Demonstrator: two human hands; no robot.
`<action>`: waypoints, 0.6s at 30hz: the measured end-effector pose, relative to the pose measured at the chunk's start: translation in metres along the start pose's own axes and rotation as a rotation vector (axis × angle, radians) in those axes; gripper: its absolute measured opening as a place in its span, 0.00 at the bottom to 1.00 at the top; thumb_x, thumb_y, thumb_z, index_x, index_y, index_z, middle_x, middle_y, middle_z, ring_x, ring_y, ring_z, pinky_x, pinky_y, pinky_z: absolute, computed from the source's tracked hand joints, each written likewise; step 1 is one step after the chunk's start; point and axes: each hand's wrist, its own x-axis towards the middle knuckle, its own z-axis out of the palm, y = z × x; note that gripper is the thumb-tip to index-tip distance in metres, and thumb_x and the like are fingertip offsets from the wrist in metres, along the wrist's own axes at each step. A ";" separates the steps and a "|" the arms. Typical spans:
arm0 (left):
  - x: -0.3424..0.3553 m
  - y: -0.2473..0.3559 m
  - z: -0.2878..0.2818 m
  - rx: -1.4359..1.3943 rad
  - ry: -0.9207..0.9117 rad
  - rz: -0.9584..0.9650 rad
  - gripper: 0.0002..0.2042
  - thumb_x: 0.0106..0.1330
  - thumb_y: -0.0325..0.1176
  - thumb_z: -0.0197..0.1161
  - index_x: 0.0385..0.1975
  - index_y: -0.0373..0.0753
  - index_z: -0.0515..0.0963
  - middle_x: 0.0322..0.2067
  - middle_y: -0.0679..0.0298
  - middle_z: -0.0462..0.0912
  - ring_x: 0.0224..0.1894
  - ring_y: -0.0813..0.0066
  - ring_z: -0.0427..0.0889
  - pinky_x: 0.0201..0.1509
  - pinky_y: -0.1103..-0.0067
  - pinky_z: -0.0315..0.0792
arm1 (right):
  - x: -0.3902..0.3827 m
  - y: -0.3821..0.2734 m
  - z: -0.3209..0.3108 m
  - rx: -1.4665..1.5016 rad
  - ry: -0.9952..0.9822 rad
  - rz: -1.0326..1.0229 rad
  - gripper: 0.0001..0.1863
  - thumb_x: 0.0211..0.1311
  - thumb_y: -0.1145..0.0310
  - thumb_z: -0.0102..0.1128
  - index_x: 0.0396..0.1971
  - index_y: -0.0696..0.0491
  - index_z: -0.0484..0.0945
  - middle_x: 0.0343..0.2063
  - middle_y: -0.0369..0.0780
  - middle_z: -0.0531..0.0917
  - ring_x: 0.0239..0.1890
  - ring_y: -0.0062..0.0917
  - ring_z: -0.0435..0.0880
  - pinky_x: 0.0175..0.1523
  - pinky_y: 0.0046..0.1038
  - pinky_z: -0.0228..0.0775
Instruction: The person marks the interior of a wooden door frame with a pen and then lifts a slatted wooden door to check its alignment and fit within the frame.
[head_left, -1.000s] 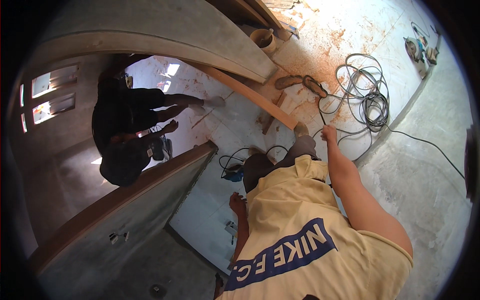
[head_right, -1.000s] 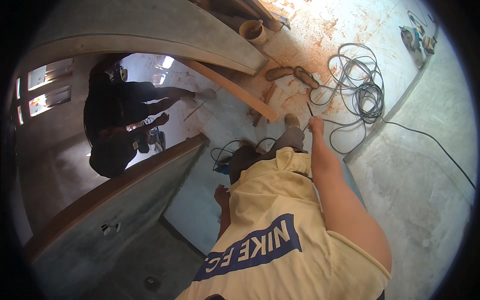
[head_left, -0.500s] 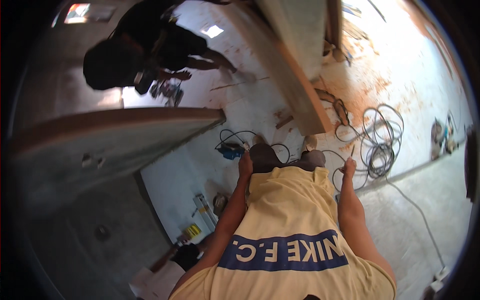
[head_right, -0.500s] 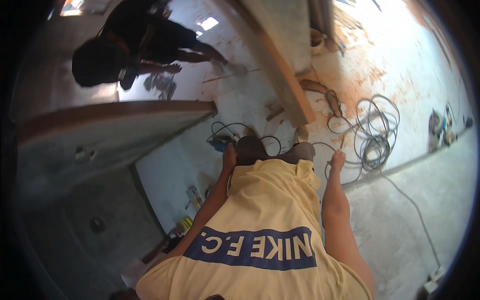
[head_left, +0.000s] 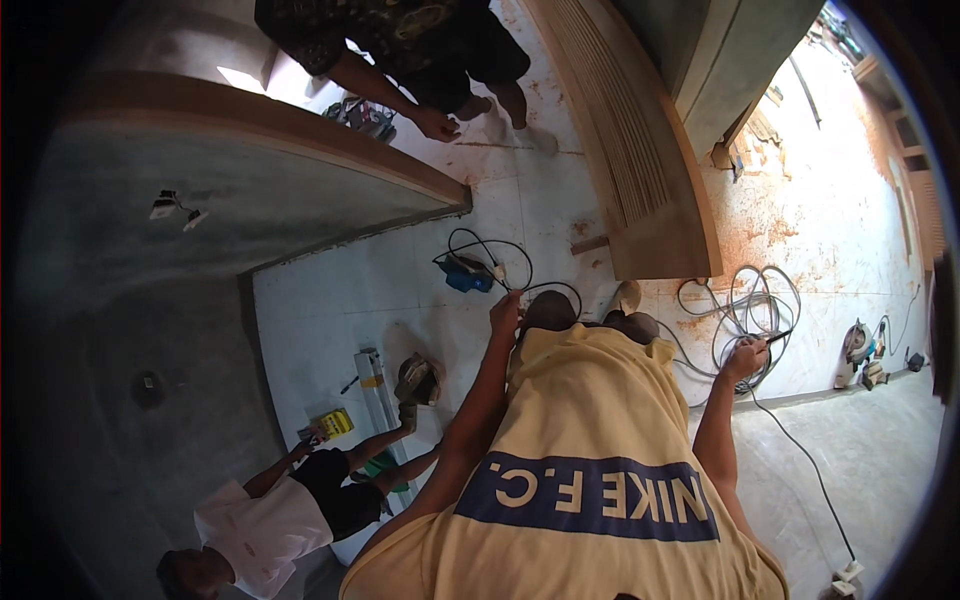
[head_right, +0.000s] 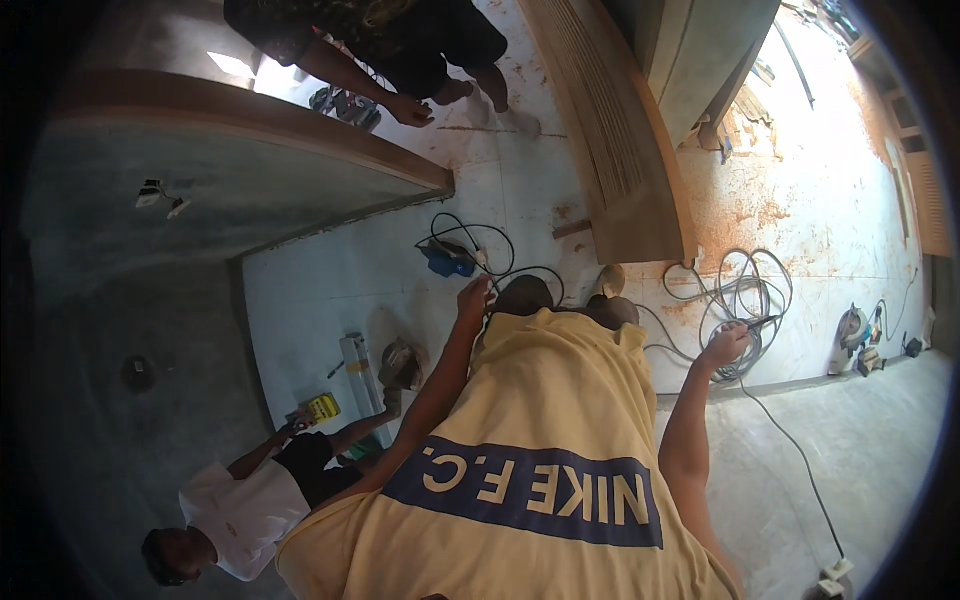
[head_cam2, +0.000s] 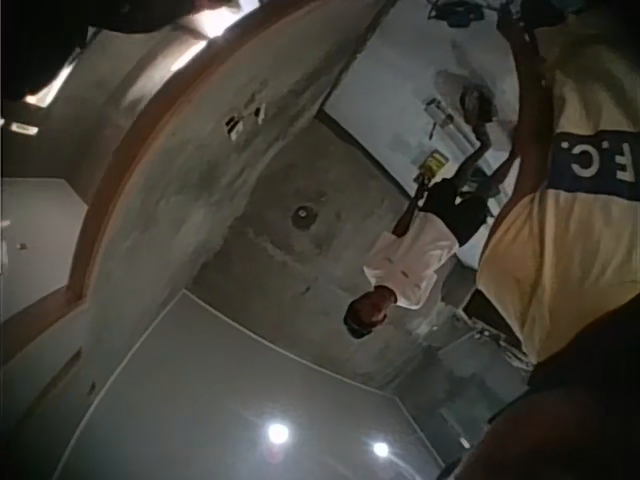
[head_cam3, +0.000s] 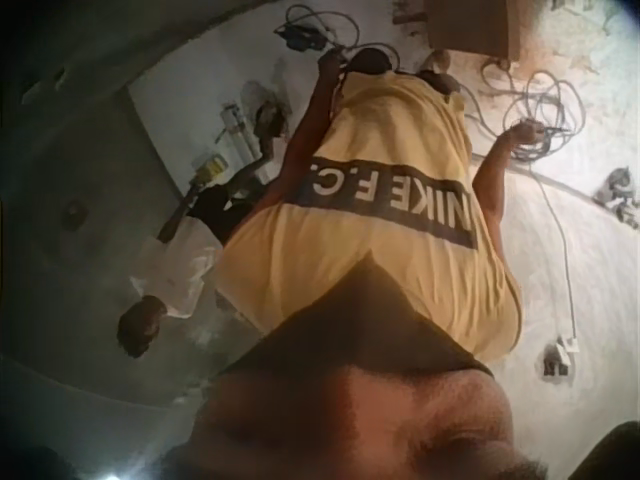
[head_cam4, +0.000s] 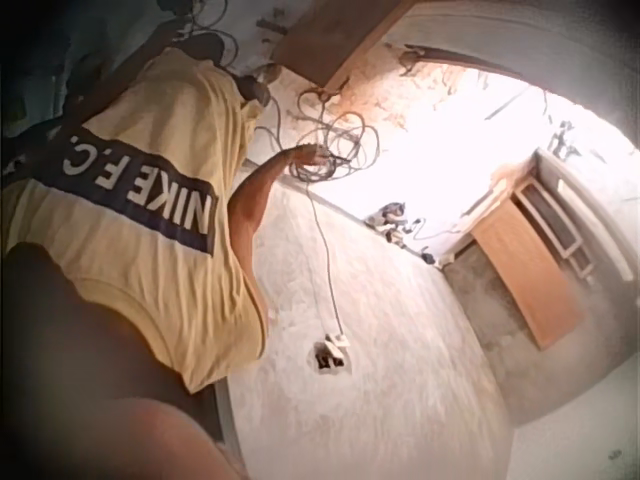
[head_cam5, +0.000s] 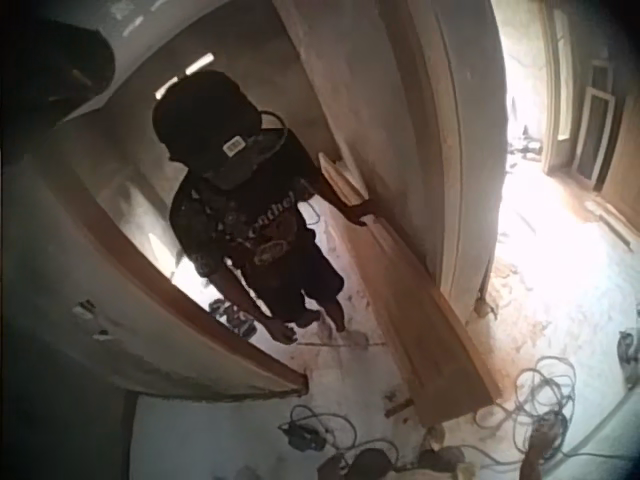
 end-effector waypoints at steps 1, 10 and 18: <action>0.000 0.005 -0.006 -0.006 -0.007 -0.002 0.16 0.70 0.44 0.55 0.47 0.39 0.77 0.36 0.67 0.75 0.39 0.71 0.79 0.41 0.72 0.76 | -0.022 -0.020 0.000 -0.002 0.004 -0.009 0.17 0.71 0.62 0.45 0.34 0.63 0.73 0.26 0.41 0.77 0.27 0.26 0.78 0.31 0.26 0.72; -0.058 0.107 -0.013 -0.677 -0.726 -0.107 0.16 0.68 0.44 0.61 0.46 0.40 0.74 0.39 0.67 0.76 0.46 0.68 0.79 0.52 0.71 0.76 | -0.250 -0.126 0.010 -0.070 -0.788 -0.418 0.10 0.66 0.73 0.54 0.42 0.61 0.79 0.31 0.41 0.82 0.31 0.23 0.80 0.37 0.26 0.72; -0.121 0.128 -0.012 -0.582 -0.954 -0.146 0.15 0.69 0.43 0.58 0.44 0.38 0.73 0.40 0.63 0.79 0.48 0.64 0.80 0.55 0.70 0.77 | -0.354 -0.190 -0.008 -0.346 -1.025 -0.610 0.12 0.63 0.69 0.57 0.39 0.63 0.80 0.29 0.49 0.82 0.29 0.42 0.81 0.37 0.35 0.71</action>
